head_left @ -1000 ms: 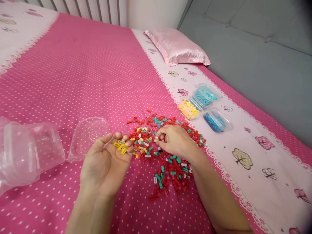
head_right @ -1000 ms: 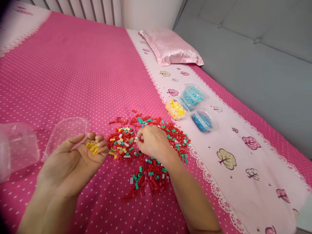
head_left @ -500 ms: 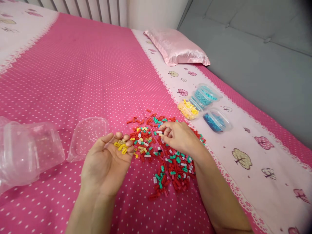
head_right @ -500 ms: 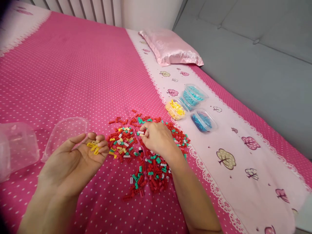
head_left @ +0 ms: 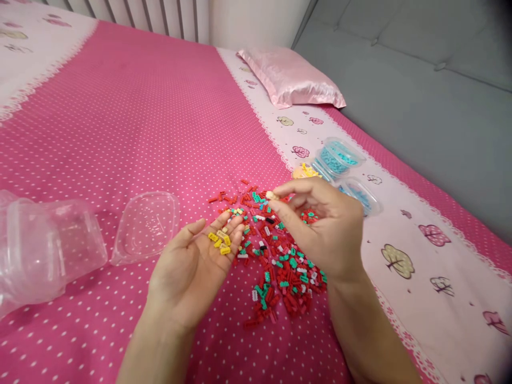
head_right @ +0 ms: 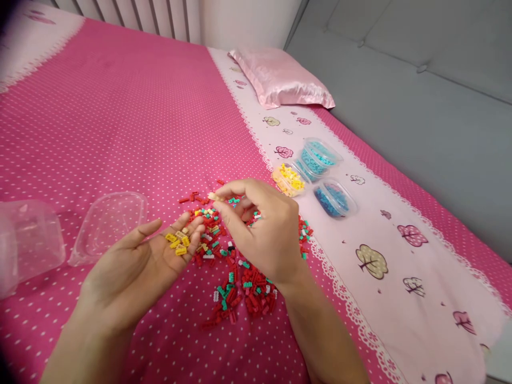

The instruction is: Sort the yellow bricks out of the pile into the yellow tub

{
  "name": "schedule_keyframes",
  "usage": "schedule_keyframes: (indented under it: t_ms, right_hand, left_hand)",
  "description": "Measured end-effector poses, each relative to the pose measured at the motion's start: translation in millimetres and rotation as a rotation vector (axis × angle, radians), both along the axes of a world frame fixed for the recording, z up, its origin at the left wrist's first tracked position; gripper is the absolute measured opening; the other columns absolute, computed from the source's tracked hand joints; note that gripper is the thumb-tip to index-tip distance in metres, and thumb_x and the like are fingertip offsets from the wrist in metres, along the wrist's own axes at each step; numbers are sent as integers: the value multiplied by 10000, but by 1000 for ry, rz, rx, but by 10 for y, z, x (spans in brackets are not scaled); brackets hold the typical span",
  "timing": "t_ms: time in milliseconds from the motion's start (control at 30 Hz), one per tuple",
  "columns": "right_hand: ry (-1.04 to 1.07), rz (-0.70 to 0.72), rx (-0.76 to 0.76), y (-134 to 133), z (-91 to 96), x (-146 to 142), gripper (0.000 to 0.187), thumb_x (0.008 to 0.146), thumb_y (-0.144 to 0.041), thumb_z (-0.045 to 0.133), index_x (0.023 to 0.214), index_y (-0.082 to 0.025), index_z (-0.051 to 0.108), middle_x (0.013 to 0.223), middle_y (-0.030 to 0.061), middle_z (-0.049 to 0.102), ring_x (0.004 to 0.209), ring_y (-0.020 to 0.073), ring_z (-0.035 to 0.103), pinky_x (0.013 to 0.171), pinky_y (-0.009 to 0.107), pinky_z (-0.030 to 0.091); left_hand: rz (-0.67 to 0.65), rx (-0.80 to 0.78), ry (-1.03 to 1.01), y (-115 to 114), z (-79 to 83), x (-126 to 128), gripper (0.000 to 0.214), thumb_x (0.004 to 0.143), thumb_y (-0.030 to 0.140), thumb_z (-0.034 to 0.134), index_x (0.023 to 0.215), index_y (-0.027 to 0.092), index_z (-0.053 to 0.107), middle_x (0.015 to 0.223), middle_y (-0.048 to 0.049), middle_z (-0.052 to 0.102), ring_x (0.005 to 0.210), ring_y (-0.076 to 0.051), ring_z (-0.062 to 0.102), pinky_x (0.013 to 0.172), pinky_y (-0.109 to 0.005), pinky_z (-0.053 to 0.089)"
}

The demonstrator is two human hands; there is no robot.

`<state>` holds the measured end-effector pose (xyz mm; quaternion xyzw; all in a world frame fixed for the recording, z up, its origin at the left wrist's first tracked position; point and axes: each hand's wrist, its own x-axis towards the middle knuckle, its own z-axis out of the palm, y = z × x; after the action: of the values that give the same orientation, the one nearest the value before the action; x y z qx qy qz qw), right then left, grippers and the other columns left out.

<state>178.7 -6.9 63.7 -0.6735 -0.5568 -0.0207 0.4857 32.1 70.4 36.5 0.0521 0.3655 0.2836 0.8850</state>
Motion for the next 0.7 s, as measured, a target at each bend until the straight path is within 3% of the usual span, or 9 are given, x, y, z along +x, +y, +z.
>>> schedule_keyframes:
  t_ms: [200, 367, 500, 567, 700]
  right_hand:
    - [-66, 53, 49, -116, 124, -124, 97, 818, -229, 600, 882, -260, 664, 823, -3, 690, 682, 134, 622, 632, 276, 534]
    - [-71, 177, 24, -36, 8, -168, 145, 831, -221, 590, 955, -246, 661, 885, -7, 701, 724, 118, 636, 676, 257, 530]
    - [-8, 90, -24, 72, -147, -80, 174, 867, -180, 520, 968, -220, 656, 902, 2, 698, 764, 113, 639, 699, 250, 516]
    - [-6, 77, -113, 136, -242, -29, 194, 864, -160, 511, 988, -209, 652, 936, 16, 696, 825, 129, 640, 747, 272, 509]
    - [-107, 190, -408, 267, -466, -10, 251, 838, -109, 522, 1038, -192, 649, 1028, 49, 675, 968, 166, 605, 892, 324, 458]
  left_hand:
    - [-56, -21, -90, -51, 1, 46, 315, 871, 160, 357, 1072, 39, 568, 1000, -175, 641, 875, -213, 651, 758, -310, 565]
    - [-71, -23, -141, -69, 21, 67, 309, 902, 156, 309, 994, 78, 594, 876, -125, 650, 744, -166, 648, 679, -289, 570]
    - [14, -23, -35, -27, 2, 20, 286, 897, 131, 311, 852, 90, 590, 828, -118, 628, 738, -164, 634, 637, -273, 561]
    - [80, 9, 9, 8, -20, -22, 297, 889, 110, 300, 755, 109, 565, 731, -84, 594, 638, -133, 595, 577, -250, 542]
    - [173, 71, 20, 61, -51, -94, 308, 873, 101, 286, 687, 117, 531, 665, -61, 539, 574, -117, 535, 518, -240, 504]
